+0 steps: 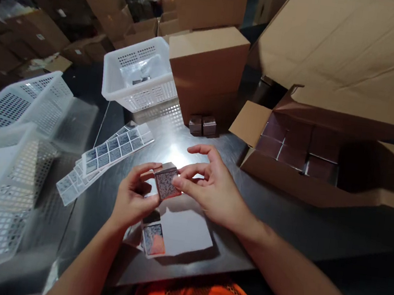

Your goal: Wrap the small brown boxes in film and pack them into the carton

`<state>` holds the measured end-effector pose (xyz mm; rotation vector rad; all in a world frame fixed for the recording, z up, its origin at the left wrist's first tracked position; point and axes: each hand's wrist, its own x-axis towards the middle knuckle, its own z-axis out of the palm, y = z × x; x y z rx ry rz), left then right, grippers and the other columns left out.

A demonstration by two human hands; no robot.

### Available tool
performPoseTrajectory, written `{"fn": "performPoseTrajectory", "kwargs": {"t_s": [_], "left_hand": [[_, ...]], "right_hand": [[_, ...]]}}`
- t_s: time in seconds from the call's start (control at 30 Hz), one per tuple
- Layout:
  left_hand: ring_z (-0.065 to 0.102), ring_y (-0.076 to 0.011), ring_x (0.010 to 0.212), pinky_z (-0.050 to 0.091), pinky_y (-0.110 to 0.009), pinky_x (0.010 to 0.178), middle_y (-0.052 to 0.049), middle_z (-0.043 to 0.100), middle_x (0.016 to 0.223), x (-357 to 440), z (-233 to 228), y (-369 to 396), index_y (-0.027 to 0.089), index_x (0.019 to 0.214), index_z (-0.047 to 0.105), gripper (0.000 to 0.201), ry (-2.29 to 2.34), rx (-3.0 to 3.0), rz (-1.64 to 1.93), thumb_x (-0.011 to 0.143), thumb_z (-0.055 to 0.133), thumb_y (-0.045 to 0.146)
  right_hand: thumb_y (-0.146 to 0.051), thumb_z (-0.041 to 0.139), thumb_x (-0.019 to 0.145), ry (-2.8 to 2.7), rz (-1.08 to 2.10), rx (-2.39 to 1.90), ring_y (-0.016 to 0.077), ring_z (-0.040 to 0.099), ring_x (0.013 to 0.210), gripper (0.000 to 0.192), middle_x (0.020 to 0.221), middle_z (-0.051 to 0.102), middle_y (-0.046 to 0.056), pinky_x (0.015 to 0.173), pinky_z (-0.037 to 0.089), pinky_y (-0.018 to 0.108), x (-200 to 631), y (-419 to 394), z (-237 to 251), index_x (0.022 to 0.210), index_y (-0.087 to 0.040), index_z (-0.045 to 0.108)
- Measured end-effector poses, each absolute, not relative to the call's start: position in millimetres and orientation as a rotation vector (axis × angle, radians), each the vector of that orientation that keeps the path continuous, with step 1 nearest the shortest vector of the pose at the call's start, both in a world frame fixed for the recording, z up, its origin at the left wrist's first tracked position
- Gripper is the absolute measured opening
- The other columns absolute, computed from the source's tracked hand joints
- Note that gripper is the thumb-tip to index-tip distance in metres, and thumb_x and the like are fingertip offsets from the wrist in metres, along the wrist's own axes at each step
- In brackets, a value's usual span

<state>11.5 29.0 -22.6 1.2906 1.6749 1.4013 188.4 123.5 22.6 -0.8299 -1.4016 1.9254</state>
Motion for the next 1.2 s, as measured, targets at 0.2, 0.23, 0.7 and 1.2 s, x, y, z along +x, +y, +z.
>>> {"fn": "performPoseTrajectory", "kwargs": {"t_s": [0.2, 0.23, 0.7, 1.2], "left_hand": [[0.031, 0.0012, 0.04, 0.023, -0.013, 0.04, 0.002, 0.076, 0.092, 11.7, -20.2, 29.0, 0.025, 0.111, 0.068, 0.054, 1.666, 1.286, 1.413, 0.06, 0.07, 0.007], [0.031, 0.0012, 0.04, 0.023, -0.013, 0.04, 0.002, 0.076, 0.092, 11.9, -19.6, 29.1, 0.025, 0.11, 0.068, 0.053, 1.663, 1.284, 1.418, 0.061, 0.07, 0.008], [0.033, 0.0004, 0.04, 0.026, -0.014, 0.038, 0.002, 0.076, 0.089, 14.8, -20.6, 28.5, 0.023, 0.109, 0.069, 0.05, 1.715, 1.3, 1.413, 0.061, 0.072, 0.011], [0.044, -0.0047, 0.04, 0.04, -0.021, 0.038, -0.003, 0.072, 0.097, 10.3, -16.9, 18.4, 0.023, 0.129, 0.063, 0.079, 1.773, 1.454, 1.299, 0.057, 0.088, 0.047]], "right_hand": [[-0.038, 0.089, 0.065, -1.455, 1.884, -0.865, 0.0242, 0.071, 0.096, 0.065, 0.068, 0.069, -0.005, 0.079, 0.058, 0.034, 188.2, 123.3, 24.1, 0.11, -0.027, 0.043], [-0.039, 0.089, 0.065, -1.458, 1.88, -0.873, 0.0246, 0.071, 0.096, 0.065, 0.068, 0.069, -0.004, 0.079, 0.058, 0.034, 188.1, 123.3, 24.6, 0.109, -0.027, 0.043], [-0.032, 0.088, 0.066, -1.432, 1.758, -0.876, 0.0225, 0.072, 0.09, 0.062, 0.064, 0.064, -0.007, 0.071, 0.059, 0.029, 184.6, 118.6, 14.9, 0.11, -0.027, 0.044], [-0.025, 0.086, 0.064, -2.017, 1.156, -0.726, 0.0198, 0.069, 0.096, 0.058, 0.105, 0.075, 0.003, 0.084, 0.053, 0.028, 247.3, 118.0, 49.6, 0.121, -0.022, 0.072]]}}
